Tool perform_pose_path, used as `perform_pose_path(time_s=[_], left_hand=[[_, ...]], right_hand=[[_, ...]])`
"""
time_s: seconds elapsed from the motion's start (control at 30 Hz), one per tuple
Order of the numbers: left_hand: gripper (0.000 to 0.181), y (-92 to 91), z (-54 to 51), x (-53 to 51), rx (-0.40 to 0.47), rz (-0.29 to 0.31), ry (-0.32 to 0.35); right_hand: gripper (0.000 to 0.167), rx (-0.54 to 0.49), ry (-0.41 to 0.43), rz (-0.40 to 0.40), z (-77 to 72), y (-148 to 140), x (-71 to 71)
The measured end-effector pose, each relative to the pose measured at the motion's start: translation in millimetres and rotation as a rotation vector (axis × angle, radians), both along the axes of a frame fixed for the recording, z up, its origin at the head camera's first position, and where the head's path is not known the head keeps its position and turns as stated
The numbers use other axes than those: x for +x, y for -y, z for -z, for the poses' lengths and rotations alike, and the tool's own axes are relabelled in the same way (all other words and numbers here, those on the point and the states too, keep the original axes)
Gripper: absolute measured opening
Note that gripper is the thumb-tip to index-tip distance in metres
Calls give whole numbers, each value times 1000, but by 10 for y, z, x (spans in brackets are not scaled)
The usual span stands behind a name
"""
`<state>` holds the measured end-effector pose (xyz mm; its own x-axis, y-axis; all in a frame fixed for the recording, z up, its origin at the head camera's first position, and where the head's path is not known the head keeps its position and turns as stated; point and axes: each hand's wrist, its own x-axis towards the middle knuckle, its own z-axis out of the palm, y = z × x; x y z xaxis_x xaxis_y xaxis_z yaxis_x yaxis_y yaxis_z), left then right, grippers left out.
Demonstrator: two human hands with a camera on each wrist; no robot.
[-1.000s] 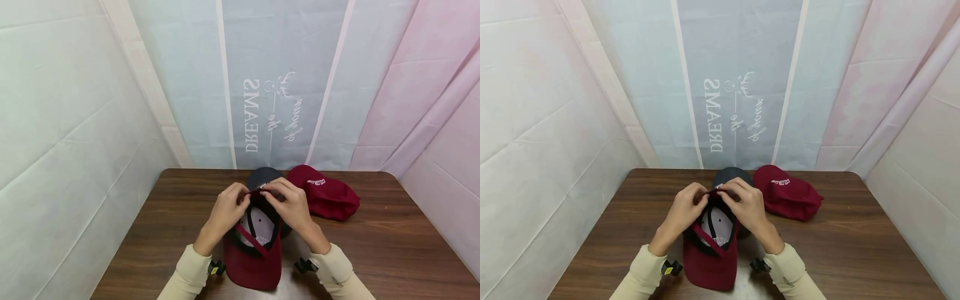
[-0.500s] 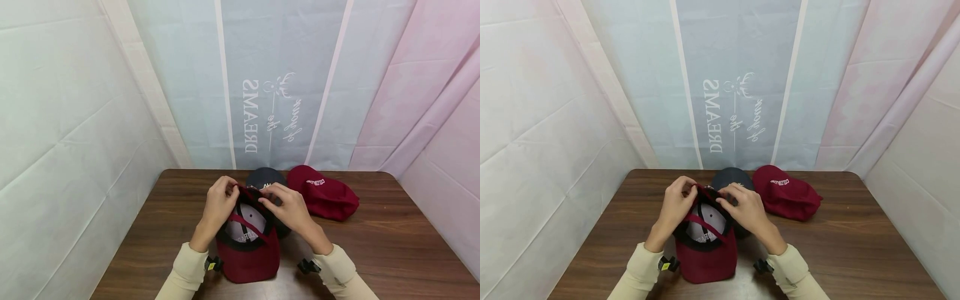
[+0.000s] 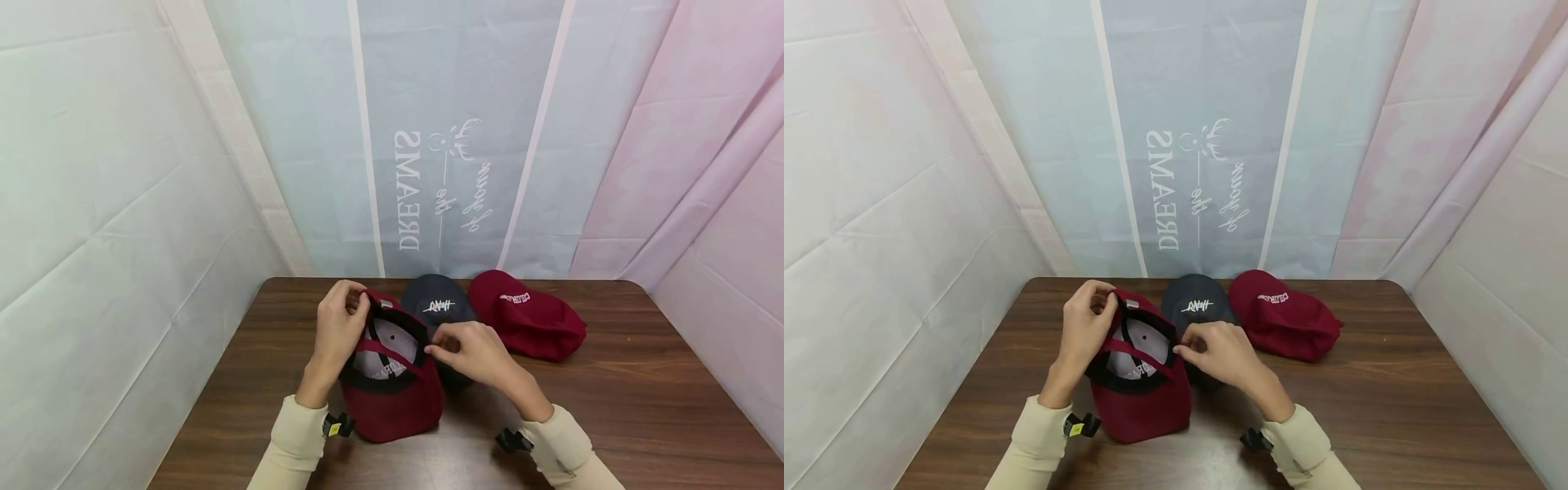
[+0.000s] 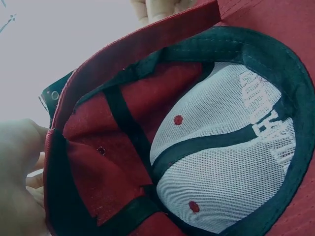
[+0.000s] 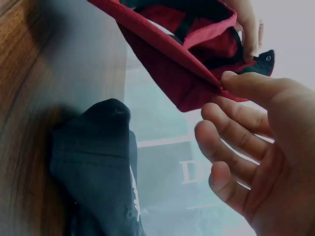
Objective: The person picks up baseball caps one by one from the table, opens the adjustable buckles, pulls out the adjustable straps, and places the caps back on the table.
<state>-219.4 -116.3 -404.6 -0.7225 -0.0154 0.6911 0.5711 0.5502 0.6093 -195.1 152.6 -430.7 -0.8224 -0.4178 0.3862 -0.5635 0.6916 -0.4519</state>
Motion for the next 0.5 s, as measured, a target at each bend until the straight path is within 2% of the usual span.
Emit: perform_pose_path(time_s=[0.27,0.5], left_hand=[[8,50,-24,10,29,9,-57],[9,111,-83,27,55,-5,-82]], right_hand=[[13,27,70,-46,19,71,-1],[14,-82,142,-105,-44,148,-34]])
